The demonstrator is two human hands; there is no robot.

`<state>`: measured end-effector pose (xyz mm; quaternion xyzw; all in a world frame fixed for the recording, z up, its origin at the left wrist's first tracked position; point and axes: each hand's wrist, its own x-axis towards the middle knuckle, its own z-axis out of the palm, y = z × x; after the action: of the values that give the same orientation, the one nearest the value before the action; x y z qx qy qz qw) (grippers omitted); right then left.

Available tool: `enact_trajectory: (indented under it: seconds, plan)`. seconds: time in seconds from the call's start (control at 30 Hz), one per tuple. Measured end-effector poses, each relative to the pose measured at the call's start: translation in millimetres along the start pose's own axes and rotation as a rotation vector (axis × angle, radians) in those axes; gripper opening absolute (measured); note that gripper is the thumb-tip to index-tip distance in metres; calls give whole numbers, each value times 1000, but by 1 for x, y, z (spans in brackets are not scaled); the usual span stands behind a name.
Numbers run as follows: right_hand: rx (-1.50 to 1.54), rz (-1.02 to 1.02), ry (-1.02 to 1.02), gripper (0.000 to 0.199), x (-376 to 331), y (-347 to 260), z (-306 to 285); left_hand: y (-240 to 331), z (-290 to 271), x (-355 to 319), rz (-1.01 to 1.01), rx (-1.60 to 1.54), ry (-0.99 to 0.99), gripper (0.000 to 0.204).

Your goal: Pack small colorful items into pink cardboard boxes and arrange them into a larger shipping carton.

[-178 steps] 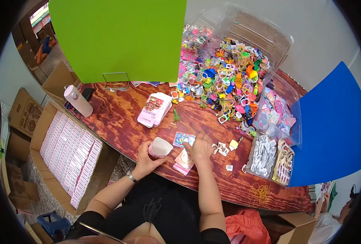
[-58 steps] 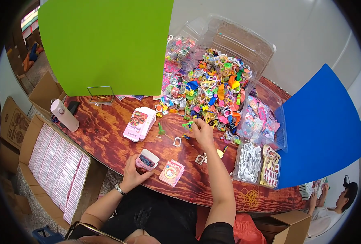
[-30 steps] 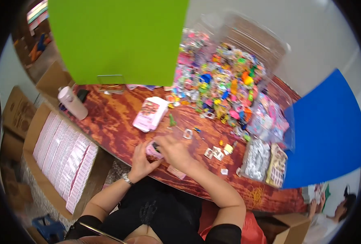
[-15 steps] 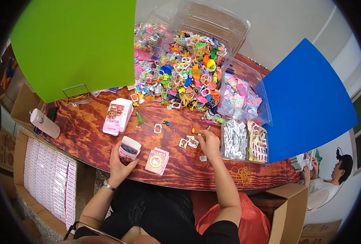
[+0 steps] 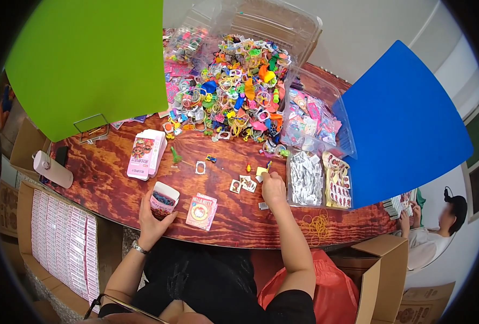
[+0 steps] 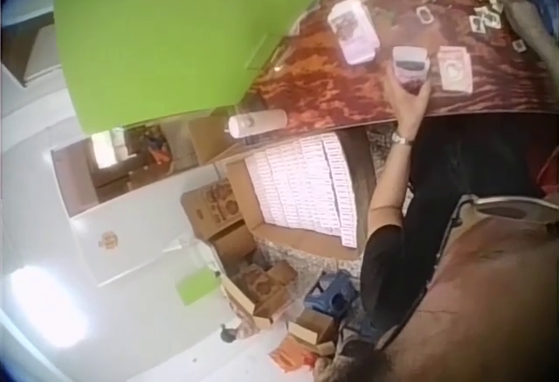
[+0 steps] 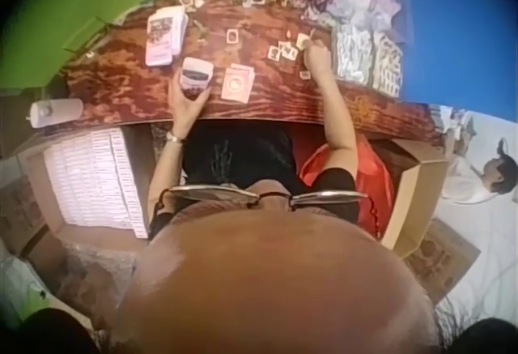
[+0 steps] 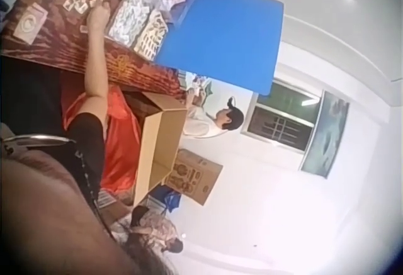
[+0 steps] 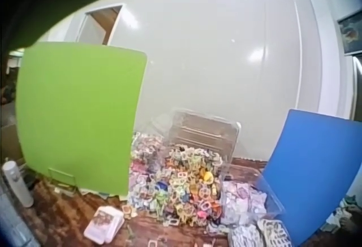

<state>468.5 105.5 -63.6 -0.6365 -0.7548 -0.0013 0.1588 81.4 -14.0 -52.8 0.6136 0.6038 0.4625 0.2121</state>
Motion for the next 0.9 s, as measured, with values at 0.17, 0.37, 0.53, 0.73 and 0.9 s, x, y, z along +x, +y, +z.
enact_trajectory:
  seconds: [0.17,0.37,0.53,0.73,0.9]
  plan:
    - [65,90,50,34,8,-6,-4,-4,0,-2,9,8,-5,88]
    - [-176,-200,-191,47,21,-1,-10,-4,0,-2,2,17,-8,88]
    - [-421,-392,-298,41,35,9,-8,-2,1,-1,32,39,-3,88]
    - [-180,-245,-163,22,42,15,-16,-9,-1,-5,44,41,1,88]
    - [83,-214,-193,15,48,25,-22,-8,0,-3,40,39,-15,89]
